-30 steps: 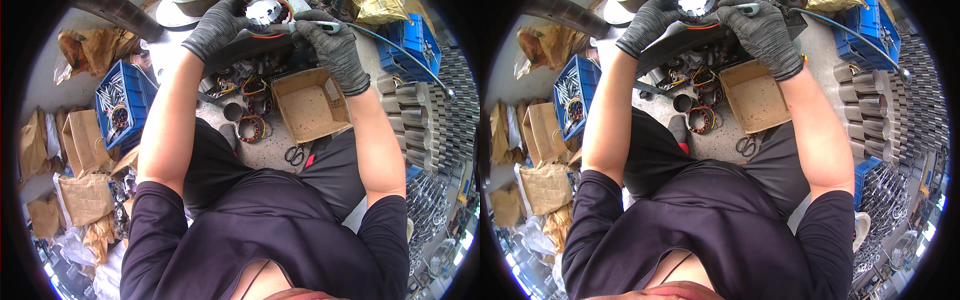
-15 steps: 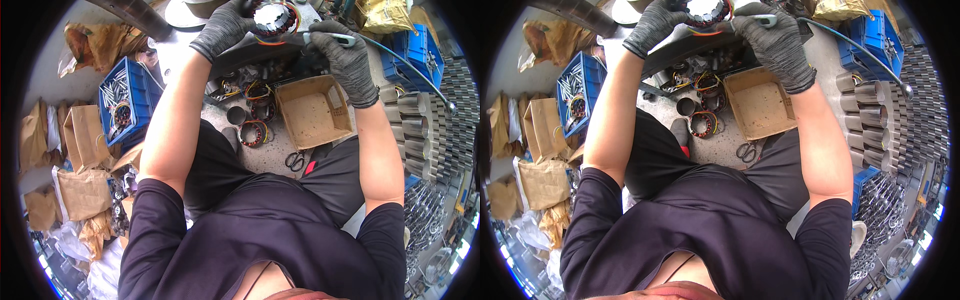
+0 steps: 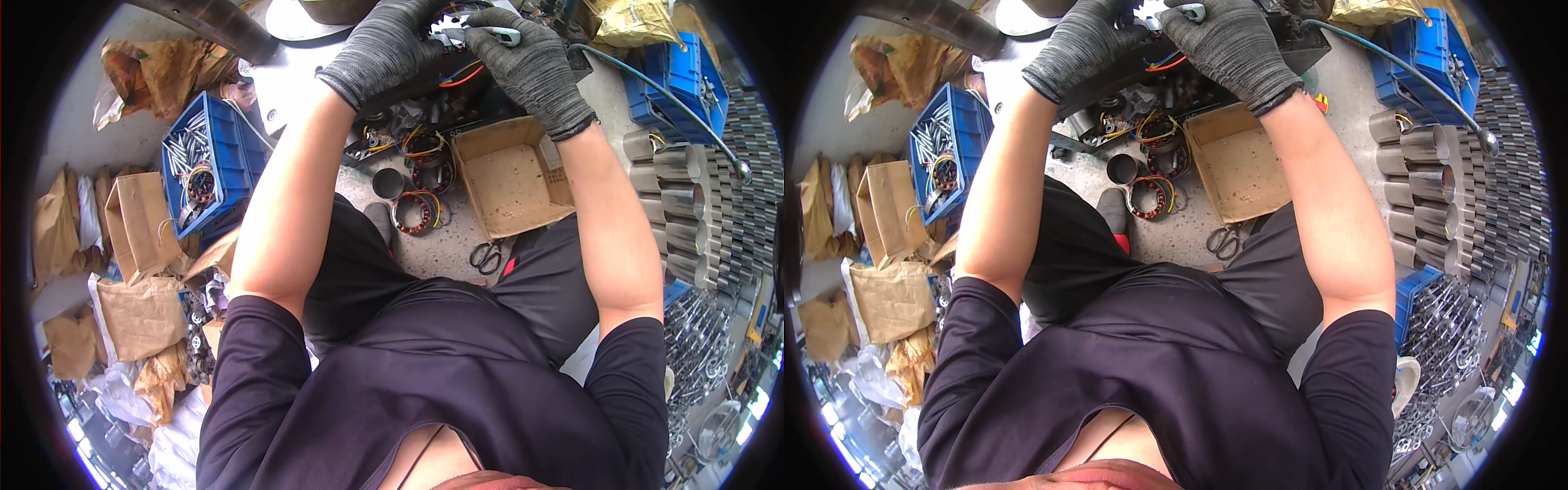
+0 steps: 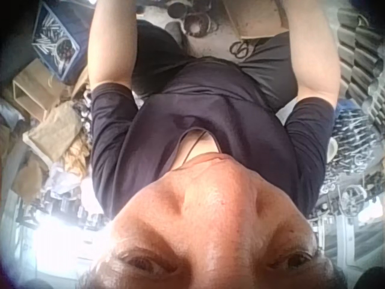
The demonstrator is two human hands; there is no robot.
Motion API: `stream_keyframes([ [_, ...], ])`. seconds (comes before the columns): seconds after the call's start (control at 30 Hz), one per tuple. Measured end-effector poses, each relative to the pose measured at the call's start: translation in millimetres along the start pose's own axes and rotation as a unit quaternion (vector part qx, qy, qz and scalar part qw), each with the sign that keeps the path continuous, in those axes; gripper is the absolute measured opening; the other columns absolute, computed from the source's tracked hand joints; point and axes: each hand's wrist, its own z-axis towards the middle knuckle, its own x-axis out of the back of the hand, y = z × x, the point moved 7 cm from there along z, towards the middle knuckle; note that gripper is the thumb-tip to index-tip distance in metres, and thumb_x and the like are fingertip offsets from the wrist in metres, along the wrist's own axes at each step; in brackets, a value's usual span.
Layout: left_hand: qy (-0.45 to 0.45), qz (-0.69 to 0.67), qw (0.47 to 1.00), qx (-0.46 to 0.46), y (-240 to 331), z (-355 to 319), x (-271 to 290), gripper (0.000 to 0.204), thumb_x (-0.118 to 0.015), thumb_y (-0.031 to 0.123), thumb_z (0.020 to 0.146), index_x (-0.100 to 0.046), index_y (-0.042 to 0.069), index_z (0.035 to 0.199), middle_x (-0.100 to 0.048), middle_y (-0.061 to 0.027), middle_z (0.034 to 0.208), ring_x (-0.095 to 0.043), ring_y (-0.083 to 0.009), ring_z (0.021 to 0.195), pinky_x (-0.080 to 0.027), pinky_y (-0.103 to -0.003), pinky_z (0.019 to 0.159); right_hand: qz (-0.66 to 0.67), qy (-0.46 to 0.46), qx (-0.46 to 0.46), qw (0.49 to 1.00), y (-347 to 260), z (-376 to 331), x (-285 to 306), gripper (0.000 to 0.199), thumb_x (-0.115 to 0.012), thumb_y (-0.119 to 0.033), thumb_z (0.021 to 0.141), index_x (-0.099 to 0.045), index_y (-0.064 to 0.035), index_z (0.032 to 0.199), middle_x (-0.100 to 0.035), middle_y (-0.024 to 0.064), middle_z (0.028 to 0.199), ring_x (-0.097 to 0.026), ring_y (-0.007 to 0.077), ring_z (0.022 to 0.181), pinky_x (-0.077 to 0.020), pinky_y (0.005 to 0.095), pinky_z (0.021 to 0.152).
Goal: Assembling electrical motor stator coils and pressing a metal housing component using a hydraulic machine.
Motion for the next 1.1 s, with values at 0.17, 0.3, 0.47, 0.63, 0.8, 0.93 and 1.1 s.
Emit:
stream_keyframes([
  [0.17,-0.004,0.074,0.997,-0.004,1.5,3.6,9.5,0.071,-0.074,-0.002,0.086,-0.046,0.002,0.151,-0.061,-0.0195,0.131,-0.058,-0.0282,0.128,-0.048,-0.039,0.106,0.012,-0.053,-0.052,0.997,1.5,4.2,10.8,0.015,-0.07,-0.013,0.092,-0.074,0.0006,0.097,-0.072,0.0063,0.078,-0.065,0.0133,0.072,-0.0527,0.03,0.066],
  [0.3,0.005,0.173,0.985,0.029,4.4,5.1,6.6,0.071,-0.076,0.002,0.087,-0.048,0.006,0.151,-0.059,-0.0217,0.13,-0.059,-0.0312,0.124,-0.049,-0.039,0.104,0.116,-0.04,-0.086,0.989,4.1,-0.8,10.7,0.013,-0.07,-0.012,0.093,-0.073,0.0004,0.094,-0.069,0.0031,0.075,-0.063,0.0113,0.07,-0.0513,0.0284,0.065],
  [0.47,0.022,0.069,0.997,0.026,10.0,2.6,4.2,0.073,-0.079,0.008,0.086,-0.047,0.007,0.152,-0.058,-0.0233,0.13,-0.059,-0.0332,0.122,-0.049,-0.041,0.105,0.042,-0.018,-0.05,0.998,11.0,-3.6,16.0,0.014,-0.073,-0.014,0.092,-0.074,-0.0011,0.097,-0.07,0.0049,0.076,-0.065,0.0128,0.071,-0.0526,0.0301,0.066],
  [0.63,-0.163,0.609,0.751,-0.2,-1.5,-5.6,-31.1,0.077,-0.077,0.007,0.087,-0.041,0.005,0.155,-0.056,-0.0258,0.133,-0.058,-0.0347,0.125,-0.047,-0.042,0.109,0.099,-0.133,-0.182,0.969,31.3,-15.5,14.1,0.02,-0.074,-0.012,0.095,-0.074,-0.0053,0.113,-0.076,0.0053,0.096,-0.071,0.0092,0.089,-0.0584,0.0254,0.078],
  [0.8,0.027,0.092,0.995,-0.028,-24.0,3.6,4.2,0.088,-0.071,-0.006,0.081,-0.034,0.008,0.159,-0.055,-0.0269,0.136,-0.053,-0.037,0.134,-0.043,-0.041,0.116,0.077,-0.162,-0.095,0.979,17.3,-21.4,24.6,0.027,-0.075,-0.015,0.095,-0.073,-0.0065,0.121,-0.076,0.0045,0.106,-0.069,0.0081,0.097,-0.0565,0.0243,0.084],
  [0.93,0.021,0.087,0.996,0.013,-13.5,4.0,5.0,0.095,-0.082,0.0,0.079,-0.033,0.007,0.16,-0.053,-0.0247,0.142,-0.05,-0.0318,0.138,-0.042,-0.038,0.116,0.008,-0.167,-0.02,0.986,7.6,-21.2,30.7,0.026,-0.073,-0.01,0.096,-0.074,-0.0067,0.122,-0.076,0.0029,0.108,-0.069,0.0108,0.1,-0.0556,0.028,0.09],
  [1.1,0.014,0.012,1.0,0.011,-33.0,11.1,6.4,0.099,-0.084,0.003,0.078,-0.03,0.005,0.161,-0.05,-0.0227,0.148,-0.049,-0.0294,0.139,-0.04,-0.037,0.117,-0.036,-0.174,0.057,0.982,12.3,-23.6,26.7,0.028,-0.072,-0.005,0.095,-0.073,-0.0058,0.122,-0.074,0.0056,0.114,-0.068,0.0144,0.105,-0.0543,0.0304,0.094],
])
